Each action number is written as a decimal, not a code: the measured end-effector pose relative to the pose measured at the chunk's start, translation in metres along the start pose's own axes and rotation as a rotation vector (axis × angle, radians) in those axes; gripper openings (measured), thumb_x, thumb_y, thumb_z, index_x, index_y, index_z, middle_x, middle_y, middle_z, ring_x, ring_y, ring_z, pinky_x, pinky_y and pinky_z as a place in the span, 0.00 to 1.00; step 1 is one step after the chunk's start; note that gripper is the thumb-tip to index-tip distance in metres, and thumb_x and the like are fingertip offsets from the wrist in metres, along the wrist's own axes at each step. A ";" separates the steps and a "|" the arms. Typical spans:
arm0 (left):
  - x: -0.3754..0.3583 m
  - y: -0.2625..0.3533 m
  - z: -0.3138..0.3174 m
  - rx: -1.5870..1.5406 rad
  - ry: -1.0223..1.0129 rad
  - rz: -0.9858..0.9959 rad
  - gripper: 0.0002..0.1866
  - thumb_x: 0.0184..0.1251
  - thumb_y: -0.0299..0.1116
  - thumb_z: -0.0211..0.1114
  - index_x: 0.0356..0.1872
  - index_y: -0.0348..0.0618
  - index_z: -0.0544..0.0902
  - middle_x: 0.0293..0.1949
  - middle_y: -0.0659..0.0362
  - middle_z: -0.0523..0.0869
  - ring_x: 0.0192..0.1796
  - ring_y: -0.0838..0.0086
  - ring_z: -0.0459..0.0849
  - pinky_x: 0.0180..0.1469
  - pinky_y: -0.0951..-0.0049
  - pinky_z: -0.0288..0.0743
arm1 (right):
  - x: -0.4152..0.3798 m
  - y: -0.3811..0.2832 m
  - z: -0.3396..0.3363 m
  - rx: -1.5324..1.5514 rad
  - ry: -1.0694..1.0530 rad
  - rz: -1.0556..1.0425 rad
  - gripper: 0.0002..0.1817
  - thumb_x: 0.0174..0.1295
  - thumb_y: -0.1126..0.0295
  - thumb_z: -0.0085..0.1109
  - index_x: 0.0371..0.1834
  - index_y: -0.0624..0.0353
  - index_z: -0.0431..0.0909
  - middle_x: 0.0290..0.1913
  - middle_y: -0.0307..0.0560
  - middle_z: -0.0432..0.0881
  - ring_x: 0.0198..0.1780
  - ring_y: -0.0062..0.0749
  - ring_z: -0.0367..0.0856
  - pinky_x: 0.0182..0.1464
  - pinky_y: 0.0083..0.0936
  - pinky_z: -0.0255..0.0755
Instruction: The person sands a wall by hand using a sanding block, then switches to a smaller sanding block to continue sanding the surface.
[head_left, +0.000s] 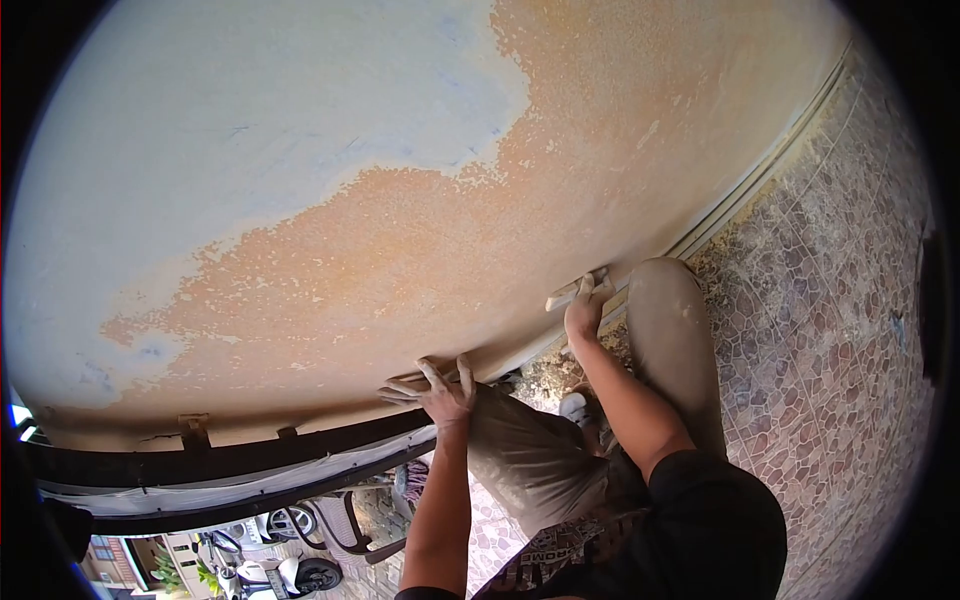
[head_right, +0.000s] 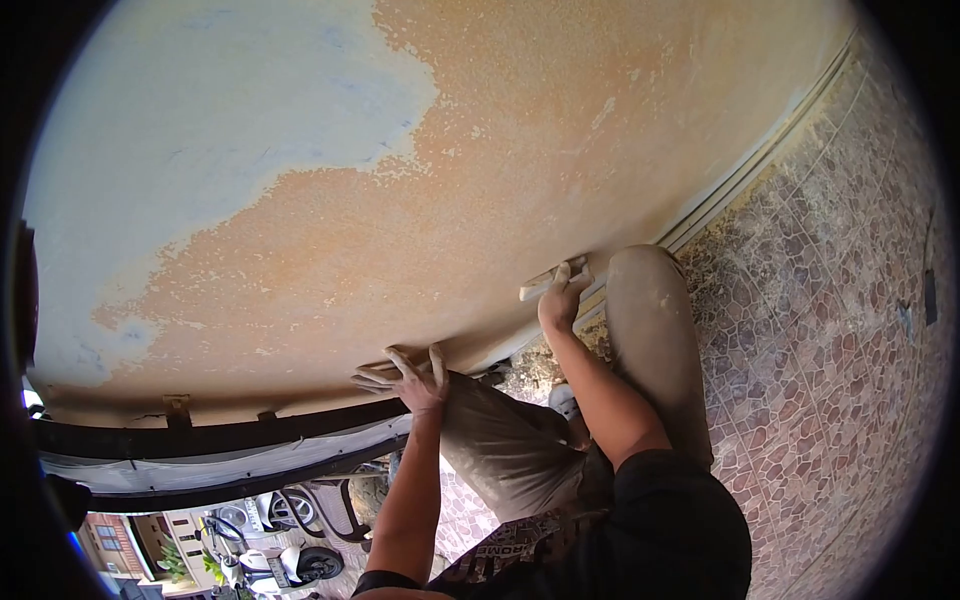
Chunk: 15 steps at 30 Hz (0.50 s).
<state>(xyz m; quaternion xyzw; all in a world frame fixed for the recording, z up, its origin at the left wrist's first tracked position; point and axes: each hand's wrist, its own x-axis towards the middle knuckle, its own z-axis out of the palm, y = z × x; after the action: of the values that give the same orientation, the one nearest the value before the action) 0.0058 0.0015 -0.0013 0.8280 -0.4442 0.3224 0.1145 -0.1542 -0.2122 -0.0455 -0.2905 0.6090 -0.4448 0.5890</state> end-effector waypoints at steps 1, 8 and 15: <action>-0.002 0.000 0.001 -0.013 -0.015 -0.028 0.52 0.58 0.60 0.69 0.78 0.52 0.51 0.71 0.14 0.30 0.70 0.10 0.30 0.61 0.10 0.34 | -0.004 0.001 0.000 -0.036 -0.010 -0.032 0.32 0.79 0.58 0.40 0.74 0.67 0.42 0.54 0.68 0.78 0.54 0.50 0.81 0.55 0.40 0.74; 0.003 0.011 -0.003 0.018 -0.122 -0.139 0.49 0.59 0.61 0.67 0.73 0.36 0.64 0.71 0.14 0.32 0.73 0.15 0.30 0.67 0.17 0.31 | -0.042 -0.021 -0.002 -0.330 -0.138 -1.047 0.40 0.71 0.69 0.56 0.73 0.77 0.39 0.41 0.62 0.78 0.38 0.47 0.82 0.46 0.40 0.77; 0.012 0.015 -0.010 0.041 -0.093 -0.133 0.51 0.61 0.62 0.66 0.75 0.34 0.61 0.72 0.16 0.31 0.74 0.19 0.29 0.70 0.21 0.30 | -0.021 -0.008 0.000 -0.085 -0.025 -0.304 0.32 0.78 0.58 0.43 0.75 0.64 0.42 0.49 0.69 0.81 0.50 0.58 0.83 0.52 0.43 0.74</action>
<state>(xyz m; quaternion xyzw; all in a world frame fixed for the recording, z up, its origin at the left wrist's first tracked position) -0.0064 -0.0103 0.0122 0.8719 -0.3864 0.2845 0.0977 -0.1527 -0.1978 -0.0286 -0.4095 0.5687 -0.4991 0.5097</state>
